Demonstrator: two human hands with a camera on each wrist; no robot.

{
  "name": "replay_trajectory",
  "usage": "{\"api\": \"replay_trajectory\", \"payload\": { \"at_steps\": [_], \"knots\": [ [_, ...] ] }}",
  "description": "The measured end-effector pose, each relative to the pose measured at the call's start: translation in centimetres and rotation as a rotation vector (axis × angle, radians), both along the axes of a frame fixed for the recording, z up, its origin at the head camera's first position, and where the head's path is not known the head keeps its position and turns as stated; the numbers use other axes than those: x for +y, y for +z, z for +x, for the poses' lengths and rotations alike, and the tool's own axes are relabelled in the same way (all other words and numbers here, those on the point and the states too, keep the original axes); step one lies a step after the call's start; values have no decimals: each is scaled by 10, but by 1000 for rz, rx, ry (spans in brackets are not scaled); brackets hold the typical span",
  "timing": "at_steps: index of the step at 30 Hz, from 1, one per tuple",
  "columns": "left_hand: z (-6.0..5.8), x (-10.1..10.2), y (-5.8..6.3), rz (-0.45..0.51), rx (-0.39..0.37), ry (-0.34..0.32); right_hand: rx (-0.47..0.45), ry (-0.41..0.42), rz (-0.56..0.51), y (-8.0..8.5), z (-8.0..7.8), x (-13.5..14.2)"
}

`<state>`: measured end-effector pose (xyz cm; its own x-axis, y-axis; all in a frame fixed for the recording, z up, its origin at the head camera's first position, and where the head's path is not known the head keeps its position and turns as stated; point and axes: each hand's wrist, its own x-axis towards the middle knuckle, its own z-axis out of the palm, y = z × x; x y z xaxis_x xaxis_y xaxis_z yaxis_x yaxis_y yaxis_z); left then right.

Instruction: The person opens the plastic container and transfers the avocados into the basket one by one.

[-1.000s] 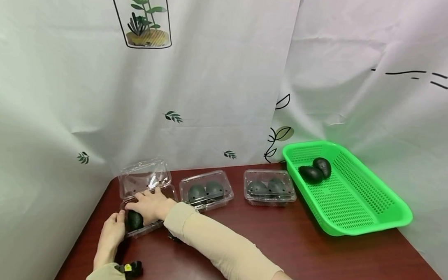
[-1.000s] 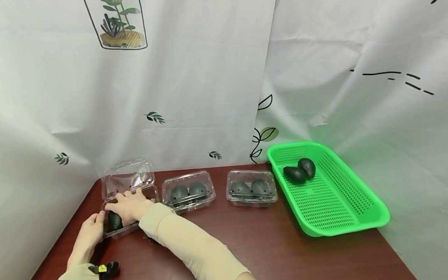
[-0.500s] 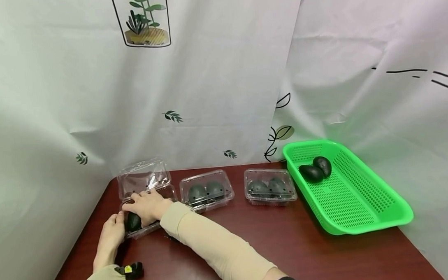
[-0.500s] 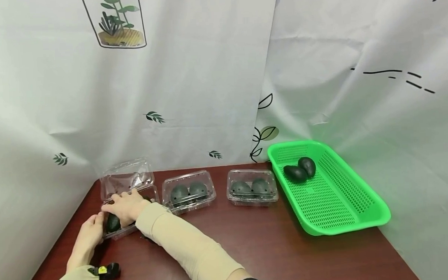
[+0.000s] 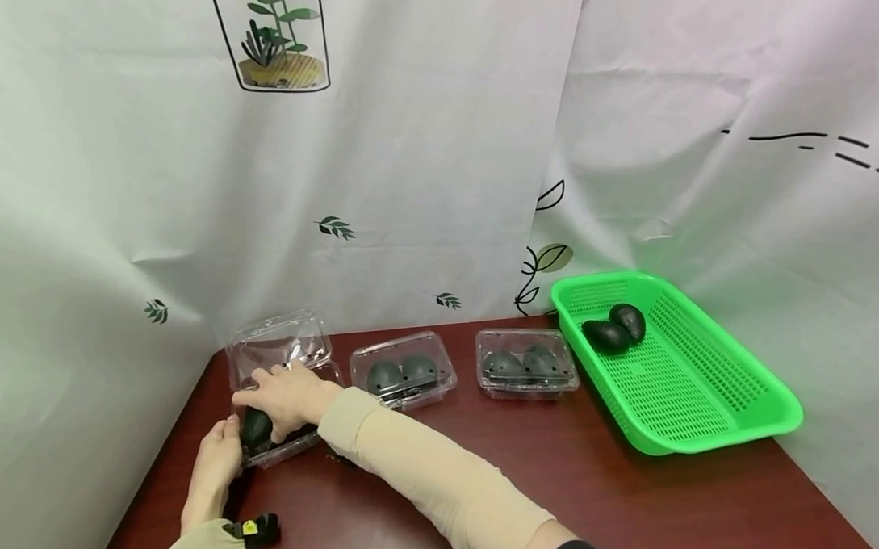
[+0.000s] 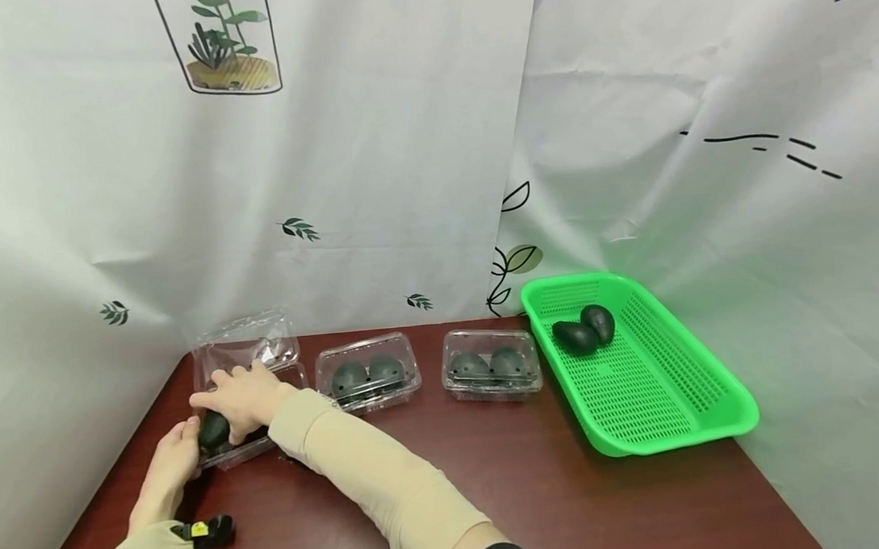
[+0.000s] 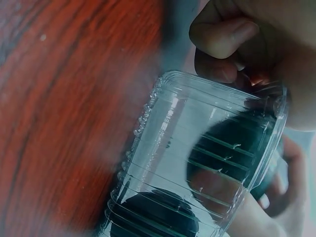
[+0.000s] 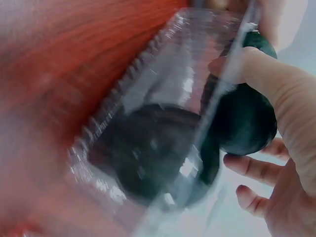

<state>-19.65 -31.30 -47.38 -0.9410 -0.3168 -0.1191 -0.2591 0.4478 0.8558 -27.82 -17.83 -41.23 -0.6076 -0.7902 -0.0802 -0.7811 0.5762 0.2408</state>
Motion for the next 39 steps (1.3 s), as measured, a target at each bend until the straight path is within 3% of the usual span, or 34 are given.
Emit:
{"api": "replay_trajectory", "payload": {
  "at_steps": [5,11,20,31,39],
  "knots": [
    [0,1,0,18,-3,-15,8,-10,13,20,-4,17],
    [1,-3,2,20,-2,11,50,12,49,44,-6,42],
    [1,-3,2,45,13,37,154,43,-15,60,-17,103],
    [1,-2,3,45,-5,32,106,-64,-83,64,-44,197],
    [0,-2,4,38,-32,20,94,-202,-119,73,-63,276]
  ]
}}
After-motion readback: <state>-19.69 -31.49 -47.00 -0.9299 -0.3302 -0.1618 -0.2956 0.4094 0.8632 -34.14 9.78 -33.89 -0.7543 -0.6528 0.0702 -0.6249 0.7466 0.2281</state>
